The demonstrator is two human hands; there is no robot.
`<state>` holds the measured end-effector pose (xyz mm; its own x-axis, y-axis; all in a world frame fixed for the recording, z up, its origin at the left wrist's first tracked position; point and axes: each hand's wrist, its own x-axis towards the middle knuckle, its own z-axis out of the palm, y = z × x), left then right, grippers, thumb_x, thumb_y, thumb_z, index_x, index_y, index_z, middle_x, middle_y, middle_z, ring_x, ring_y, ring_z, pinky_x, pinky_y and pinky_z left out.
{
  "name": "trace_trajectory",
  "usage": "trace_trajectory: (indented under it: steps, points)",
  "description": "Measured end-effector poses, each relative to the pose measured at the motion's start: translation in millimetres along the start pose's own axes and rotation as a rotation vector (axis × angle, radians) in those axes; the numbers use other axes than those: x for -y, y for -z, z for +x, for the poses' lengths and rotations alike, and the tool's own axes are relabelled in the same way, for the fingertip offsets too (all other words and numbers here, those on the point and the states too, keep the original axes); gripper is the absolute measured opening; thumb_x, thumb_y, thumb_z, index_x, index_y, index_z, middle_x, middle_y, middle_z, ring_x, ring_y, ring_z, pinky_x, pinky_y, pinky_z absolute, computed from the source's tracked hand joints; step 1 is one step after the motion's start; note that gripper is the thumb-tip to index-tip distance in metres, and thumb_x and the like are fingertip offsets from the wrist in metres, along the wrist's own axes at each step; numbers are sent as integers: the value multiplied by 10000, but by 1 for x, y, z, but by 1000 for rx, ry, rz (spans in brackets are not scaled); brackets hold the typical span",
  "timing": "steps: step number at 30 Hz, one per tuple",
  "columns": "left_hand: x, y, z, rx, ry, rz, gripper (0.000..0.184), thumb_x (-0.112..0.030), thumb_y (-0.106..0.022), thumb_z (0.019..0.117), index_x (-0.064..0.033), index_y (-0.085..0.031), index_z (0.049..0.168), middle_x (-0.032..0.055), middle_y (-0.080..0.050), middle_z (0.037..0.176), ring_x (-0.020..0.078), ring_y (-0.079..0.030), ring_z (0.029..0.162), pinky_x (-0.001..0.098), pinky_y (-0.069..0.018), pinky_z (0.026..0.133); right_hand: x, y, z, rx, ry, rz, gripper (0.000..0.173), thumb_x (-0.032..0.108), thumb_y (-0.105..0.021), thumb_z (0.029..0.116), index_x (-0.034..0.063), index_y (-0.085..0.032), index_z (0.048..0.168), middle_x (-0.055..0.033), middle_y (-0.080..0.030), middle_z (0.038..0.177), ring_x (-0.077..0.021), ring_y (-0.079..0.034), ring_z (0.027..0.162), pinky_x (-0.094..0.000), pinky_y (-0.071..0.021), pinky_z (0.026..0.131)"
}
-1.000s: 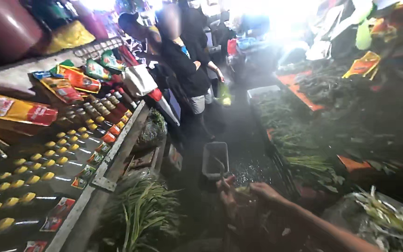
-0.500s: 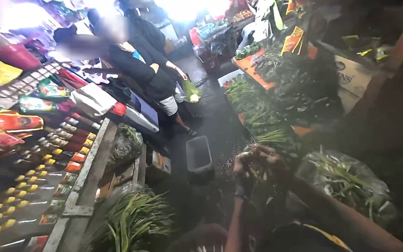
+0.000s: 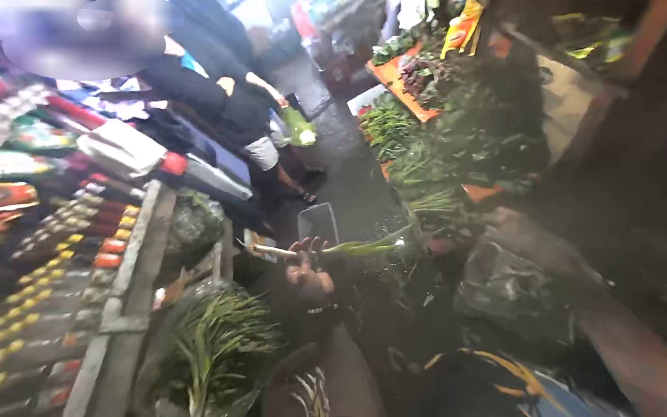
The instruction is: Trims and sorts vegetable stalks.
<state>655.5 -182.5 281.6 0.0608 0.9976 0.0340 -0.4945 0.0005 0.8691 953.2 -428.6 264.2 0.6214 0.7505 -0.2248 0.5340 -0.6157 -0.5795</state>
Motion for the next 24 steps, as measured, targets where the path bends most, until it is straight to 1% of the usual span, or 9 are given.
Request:
trace_trajectory:
  steps: [4, 6, 8, 11, 13, 15, 18, 21, 24]
  points:
    - [-9, -7, 1, -98, -14, -90, 242, -21, -316, 1088, -16, -500, 1245, 101, -718, 1017, 271, -745, 903, 470, -634, 782, -70, -16, 27, 46, -85, -90, 307, 92, -599, 1019, -92, -652, 1260, -359, -599, 1295, -509, -546, 1273, -626, -394, 1103]
    - [-15, -13, -3, -103, -6, -93, 244, -11, -319, 1085, -31, -509, 1237, 88, -716, 1004, 256, -743, 901, 465, -632, 785, -75, -21, 32, 170, -239, -235, 428, 116, -690, 968, -117, -592, 1314, -379, -542, 1365, -537, -493, 1326, -668, -393, 1086]
    - [-17, -17, -7, -98, -7, -82, 237, -7, -332, 1082, -38, -518, 1226, 87, -723, 999, 259, -748, 889, 462, -636, 773, -58, -21, 26, 168, -288, -307, 432, 101, -713, 941, -130, -593, 1287, -383, -527, 1377, -559, -487, 1314, -702, -399, 1042]
    - [-8, -20, -15, -14, -14, 20, 245, 14, -361, 1069, -7, -497, 1272, 110, -714, 1053, 280, -744, 911, 472, -637, 781, -24, -32, 26, -34, 91, -91, 383, 113, -610, 1006, -97, -606, 1326, -359, -580, 1334, -539, -562, 1242, -685, -431, 1029]
    - [1, -23, -21, 125, -17, 111, 262, 14, -382, 1056, 8, -499, 1290, 130, -707, 1116, 288, -735, 978, 471, -633, 821, 14, -55, 34, -102, 475, 149, 363, 133, -580, 1005, -46, -638, 1316, -280, -633, 1310, -433, -618, 1218, -573, -471, 1060]
    - [1, -36, -28, 239, -50, 214, 287, 28, -387, 1030, 42, -504, 1291, 133, -701, 1132, 262, -728, 997, 431, -628, 839, 72, -80, 38, -104, 765, 341, 378, 121, -635, 957, -9, -654, 1311, -228, -640, 1334, -368, -621, 1243, -501, -489, 1074]
    - [5, -49, -31, 416, -172, 370, 307, 68, -416, 969, 115, -499, 1261, 144, -710, 1131, 197, -718, 1025, 357, -606, 896, 141, -104, 28, -104, 897, 361, 384, 121, -691, 952, 27, -657, 1322, -196, -652, 1324, -347, -639, 1223, -497, -532, 1031]
    - [0, -50, -30, 512, -316, 506, 275, 35, -494, 971, 138, -541, 1222, 120, -725, 1105, 125, -706, 1022, 289, -575, 930, 167, -121, 24, -266, 937, 296, 261, 79, -669, 937, -34, -713, 1168, -207, -740, 997, -359, -747, 899, -510, -616, 774]
    - [-4, -47, -26, 517, -335, 522, 270, 7, -494, 986, 116, -558, 1225, 114, -724, 1105, 128, -704, 1018, 289, -577, 919, 171, -122, 20, -261, 914, 340, 280, 70, -650, 950, -47, -696, 1200, -214, -741, 1001, -352, -747, 898, -491, -612, 802]
